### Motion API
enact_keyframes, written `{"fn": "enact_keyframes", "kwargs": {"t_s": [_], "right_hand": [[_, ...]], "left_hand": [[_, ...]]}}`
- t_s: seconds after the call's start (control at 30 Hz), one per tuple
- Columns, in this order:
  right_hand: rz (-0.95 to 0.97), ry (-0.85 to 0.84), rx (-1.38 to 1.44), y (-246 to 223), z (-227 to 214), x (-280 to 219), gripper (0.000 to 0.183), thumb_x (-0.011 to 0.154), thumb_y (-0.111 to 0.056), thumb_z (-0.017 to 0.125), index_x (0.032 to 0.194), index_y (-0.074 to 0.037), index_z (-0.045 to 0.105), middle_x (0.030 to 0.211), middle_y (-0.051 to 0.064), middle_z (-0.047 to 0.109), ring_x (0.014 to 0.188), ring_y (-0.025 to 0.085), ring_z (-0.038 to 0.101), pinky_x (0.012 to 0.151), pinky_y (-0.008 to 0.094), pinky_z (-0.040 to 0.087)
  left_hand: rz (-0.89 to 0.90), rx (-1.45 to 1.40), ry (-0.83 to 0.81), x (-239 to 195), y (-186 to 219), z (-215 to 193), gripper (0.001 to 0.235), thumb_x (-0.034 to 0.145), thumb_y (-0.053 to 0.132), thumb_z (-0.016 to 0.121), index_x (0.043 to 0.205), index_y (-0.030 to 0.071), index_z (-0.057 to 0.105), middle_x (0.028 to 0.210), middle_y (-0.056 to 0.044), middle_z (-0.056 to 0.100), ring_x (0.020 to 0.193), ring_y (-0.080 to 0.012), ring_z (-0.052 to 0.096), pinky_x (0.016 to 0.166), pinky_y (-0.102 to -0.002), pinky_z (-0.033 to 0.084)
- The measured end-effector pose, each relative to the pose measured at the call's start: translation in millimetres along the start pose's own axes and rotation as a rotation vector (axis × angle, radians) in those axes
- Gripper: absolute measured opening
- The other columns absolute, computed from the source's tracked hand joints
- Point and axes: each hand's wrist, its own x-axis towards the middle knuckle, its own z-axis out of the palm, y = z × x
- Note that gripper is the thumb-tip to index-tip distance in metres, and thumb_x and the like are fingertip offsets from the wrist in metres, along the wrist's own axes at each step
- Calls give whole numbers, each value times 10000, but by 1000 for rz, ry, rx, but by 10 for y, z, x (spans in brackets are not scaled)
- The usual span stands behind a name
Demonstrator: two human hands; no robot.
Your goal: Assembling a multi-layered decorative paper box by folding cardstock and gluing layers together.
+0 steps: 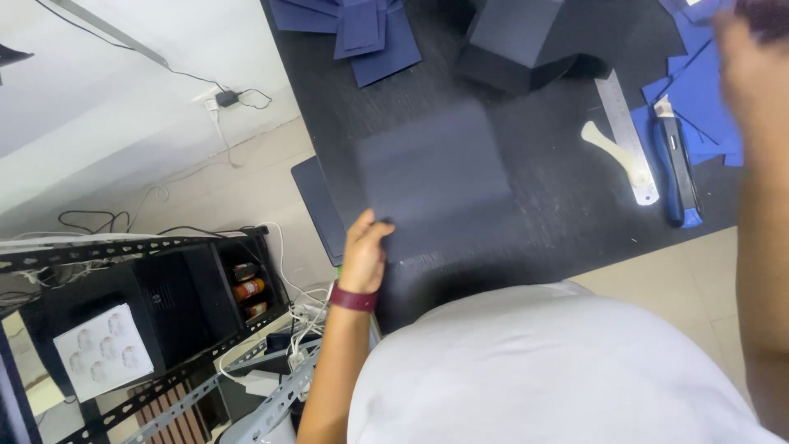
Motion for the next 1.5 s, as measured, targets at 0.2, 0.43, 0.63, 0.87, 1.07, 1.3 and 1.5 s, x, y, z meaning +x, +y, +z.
{"fn": "enact_keyframes", "kwargs": {"t_s": [0.2, 0.43, 0.63, 0.87, 1.07, 1.3, 1.5], "right_hand": [[-245, -235, -193, -875, 643, -1181, 393, 830, -72, 726, 1203, -195, 753, 1258, 46, 722, 1160, 253, 710, 877, 371, 561], [-231, -361, -274, -1348, 854, -1393, 653, 773, -599, 736, 1314, -232, 728, 1485, 58, 634, 1429, 301, 553, 1211, 472, 411], [-43, -299, -207, -1318, 873, -1646, 348, 901, -399, 797, 1144, -151, 799, 1108, 45, 703, 942, 216, 701, 652, 365, 585], [405, -657, -175, -1352, 882, -1293, 344, 816, -310, 789, 1125, -165, 744, 1164, 65, 643, 859, 293, 718, 840, 415, 574], [294, -733, -428, -1037, 922, -1333, 511, 798, -307, 700, 1299, -202, 692, 1177, 110, 653, 909, 392, 720, 814, 481, 596], [419, -859, -225, -1184, 793, -1059, 498, 804, -231, 687, 1284, -97, 666, 1000, 111, 707, 833, 361, 719, 786, 437, 563], [761, -699, 1085, -1598, 777, -1041, 410, 828, -39, 670, 1229, 31, 627, 1020, 187, 703, 675, 185, 660, 437, 228, 467]], "left_hand": [[174, -74, -7, -158, 224, -260, 266, 841, -44, 645, 918, 133, 463, 788, -13, 445, 591, -126, 498, 464, -342, 569], [540, 23, -71, 435, -17, -91, 496, 883, -152, 657, 1307, 21, 464, 1027, -103, 697, 754, -132, 709, 635, -335, 694], [543, 91, -66, -42, 664, 513, 330, 866, -60, 676, 1125, 87, 536, 805, 7, 406, 615, -41, 417, 644, -355, 693], [595, 156, -149, 45, 702, 595, 451, 927, -30, 644, 1348, 83, 526, 934, -4, 581, 673, -55, 460, 667, -298, 652], [625, 189, -140, 136, 686, 560, 497, 959, 40, 631, 1431, 104, 491, 841, 12, 516, 700, -62, 479, 711, -292, 654], [464, 35, -249, 237, 617, 636, 546, 953, 4, 610, 1457, 126, 440, 1060, -38, 578, 782, -94, 546, 709, -311, 654], [354, -33, -282, 259, 557, 628, 665, 973, -34, 585, 1560, 128, 320, 1202, -123, 666, 906, -150, 690, 758, -330, 673]]}}
